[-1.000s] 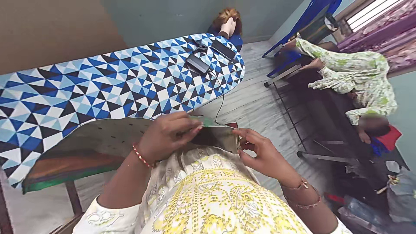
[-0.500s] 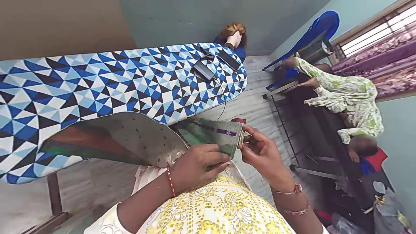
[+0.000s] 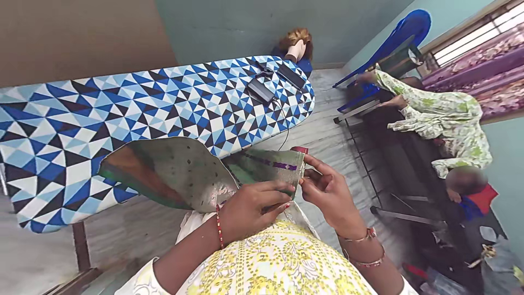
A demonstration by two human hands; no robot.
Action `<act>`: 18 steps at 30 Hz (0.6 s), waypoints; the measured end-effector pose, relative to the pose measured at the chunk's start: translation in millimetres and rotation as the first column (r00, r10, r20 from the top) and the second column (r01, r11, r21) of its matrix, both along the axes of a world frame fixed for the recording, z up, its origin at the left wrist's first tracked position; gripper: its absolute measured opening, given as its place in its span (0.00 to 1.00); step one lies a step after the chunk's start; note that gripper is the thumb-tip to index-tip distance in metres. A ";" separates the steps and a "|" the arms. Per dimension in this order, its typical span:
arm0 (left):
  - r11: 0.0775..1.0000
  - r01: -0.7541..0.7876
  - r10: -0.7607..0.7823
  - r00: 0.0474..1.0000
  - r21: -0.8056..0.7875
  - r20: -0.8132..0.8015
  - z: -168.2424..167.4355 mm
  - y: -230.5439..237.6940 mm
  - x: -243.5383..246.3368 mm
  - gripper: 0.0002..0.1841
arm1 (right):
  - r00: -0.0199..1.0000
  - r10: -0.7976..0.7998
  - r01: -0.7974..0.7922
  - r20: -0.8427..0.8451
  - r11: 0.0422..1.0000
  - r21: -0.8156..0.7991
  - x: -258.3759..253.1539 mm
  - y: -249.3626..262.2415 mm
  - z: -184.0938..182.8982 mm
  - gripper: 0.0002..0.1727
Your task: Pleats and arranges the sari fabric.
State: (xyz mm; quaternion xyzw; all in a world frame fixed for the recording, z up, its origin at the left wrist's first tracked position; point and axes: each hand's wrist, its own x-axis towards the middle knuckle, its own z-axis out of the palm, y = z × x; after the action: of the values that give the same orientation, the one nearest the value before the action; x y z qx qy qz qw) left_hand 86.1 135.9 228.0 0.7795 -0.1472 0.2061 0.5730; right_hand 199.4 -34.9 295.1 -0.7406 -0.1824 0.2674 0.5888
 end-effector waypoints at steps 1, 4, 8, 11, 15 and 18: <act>1.000 -0.004 0.004 1.000 0.005 -0.002 -0.2 1.1 -0.4 0.12 | 1.000 -0.005 0.005 -0.015 1.000 0.005 -0.4 1.5 0.2 0.32; 1.000 -0.016 0.016 1.000 0.021 -0.008 -1.4 5.2 -2.2 0.11 | 0.998 -0.025 0.026 -0.065 1.000 0.009 -1.9 5.6 1.5 0.32; 1.000 -0.010 0.011 1.000 0.026 -0.021 -2.6 8.0 -3.4 0.12 | 0.992 -0.032 0.034 -0.124 0.999 0.012 -1.8 10.0 3.5 0.31; 1.000 -0.007 0.008 1.000 0.025 -0.023 -3.2 9.4 -2.4 0.12 | 0.988 -0.045 0.047 -0.145 0.999 0.008 -2.0 13.5 4.3 0.31; 1.000 -0.003 0.004 1.000 0.028 -0.027 -3.9 10.6 -0.5 0.12 | 0.987 -0.062 0.062 -0.151 0.998 -0.007 -2.1 16.6 4.0 0.31; 0.999 0.001 0.000 0.999 0.040 -0.033 -3.1 12.1 1.9 0.12 | 0.986 -0.067 0.069 -0.155 0.998 0.008 -1.2 17.5 3.4 0.30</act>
State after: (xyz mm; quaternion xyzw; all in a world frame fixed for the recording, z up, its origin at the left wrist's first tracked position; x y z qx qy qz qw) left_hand 88.0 148.0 224.9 0.7940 -0.1420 0.1901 0.5597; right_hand 198.3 -17.4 298.5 -0.7195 -0.1126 0.3025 0.6149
